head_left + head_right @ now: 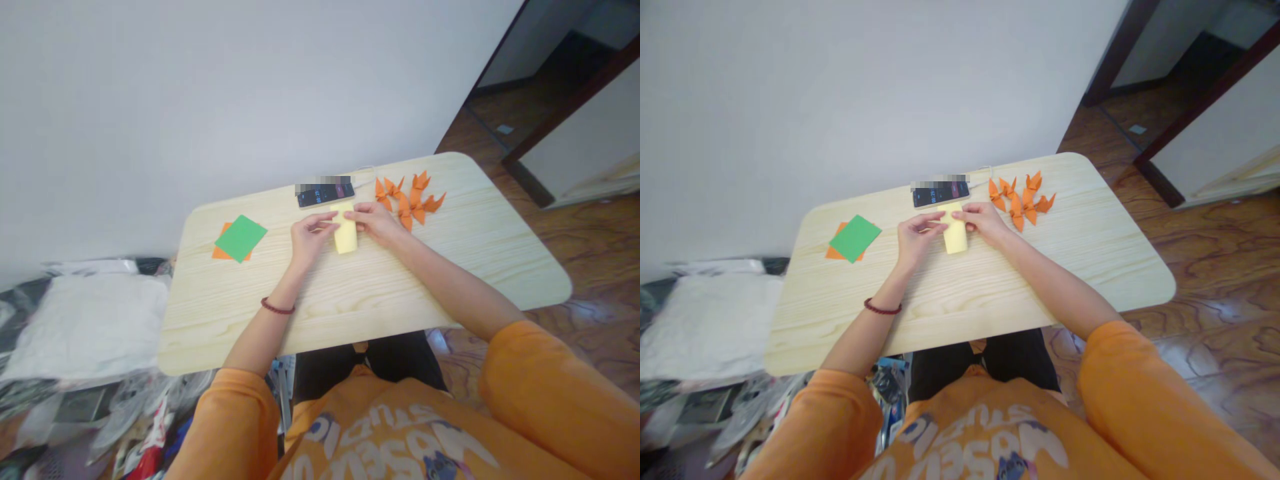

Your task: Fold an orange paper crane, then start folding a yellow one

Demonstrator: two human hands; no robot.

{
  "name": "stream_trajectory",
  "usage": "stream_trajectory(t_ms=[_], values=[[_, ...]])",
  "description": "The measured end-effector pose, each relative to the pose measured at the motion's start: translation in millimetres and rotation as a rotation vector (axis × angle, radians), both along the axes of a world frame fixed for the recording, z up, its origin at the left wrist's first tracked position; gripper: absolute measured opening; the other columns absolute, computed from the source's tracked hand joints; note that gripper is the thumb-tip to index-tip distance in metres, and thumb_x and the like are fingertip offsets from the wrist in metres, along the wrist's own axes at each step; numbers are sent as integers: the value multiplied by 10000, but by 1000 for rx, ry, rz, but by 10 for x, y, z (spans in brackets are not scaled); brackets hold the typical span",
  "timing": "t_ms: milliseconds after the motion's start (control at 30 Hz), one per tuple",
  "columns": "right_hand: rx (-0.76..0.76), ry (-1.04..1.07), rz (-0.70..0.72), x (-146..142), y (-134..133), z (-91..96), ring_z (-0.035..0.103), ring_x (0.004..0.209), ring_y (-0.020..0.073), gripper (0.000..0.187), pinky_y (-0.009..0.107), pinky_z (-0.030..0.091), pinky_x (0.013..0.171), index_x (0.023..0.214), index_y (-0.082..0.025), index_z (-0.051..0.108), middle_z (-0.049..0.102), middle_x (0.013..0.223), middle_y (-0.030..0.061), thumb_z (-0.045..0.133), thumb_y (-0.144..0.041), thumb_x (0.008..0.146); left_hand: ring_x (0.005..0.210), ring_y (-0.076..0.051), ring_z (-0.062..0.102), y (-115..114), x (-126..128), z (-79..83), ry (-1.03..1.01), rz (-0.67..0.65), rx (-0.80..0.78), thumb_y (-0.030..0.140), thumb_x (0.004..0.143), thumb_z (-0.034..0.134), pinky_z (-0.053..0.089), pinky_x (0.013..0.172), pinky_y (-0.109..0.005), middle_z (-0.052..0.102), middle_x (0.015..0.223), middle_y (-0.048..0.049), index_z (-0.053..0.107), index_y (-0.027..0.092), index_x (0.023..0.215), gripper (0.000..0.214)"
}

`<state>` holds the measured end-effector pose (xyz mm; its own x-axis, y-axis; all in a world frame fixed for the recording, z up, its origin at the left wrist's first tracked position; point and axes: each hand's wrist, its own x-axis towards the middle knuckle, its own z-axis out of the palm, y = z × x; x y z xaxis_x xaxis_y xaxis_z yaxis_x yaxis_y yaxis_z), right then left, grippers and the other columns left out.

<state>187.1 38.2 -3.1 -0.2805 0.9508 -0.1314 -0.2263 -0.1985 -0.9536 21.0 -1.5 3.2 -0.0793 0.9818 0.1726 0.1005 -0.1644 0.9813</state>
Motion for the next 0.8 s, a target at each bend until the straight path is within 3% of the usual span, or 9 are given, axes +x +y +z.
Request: stream_trajectory(t_ms=[133,333,800], values=[[18,-55,32,7,-17,10,390,496,44,388,228,217,470,650,-115,629,543,594,-13,848,-405,514,691,-156,695,25,-16,-40,-32,21,-6,216,641,794,562,662,-272,759,889,-78,758,174,887,252],[86,-213,224,45,-24,6,397,478,51,389,229,220,470,688,-104,657,549,547,-17,820,-437,569,702,-152,695,89,-61,-121,-145,93,-4,269,615,820,570,682,-278,752,933,-76,751,179,937,341],[111,-282,207,55,-34,25,359,452,50,395,234,178,463,612,-116,630,490,476,-30,816,-463,584,708,-149,693,87,-51,-106,-154,105,-9,278,608,819,579,692,-279,749,926,-74,746,175,927,343]])
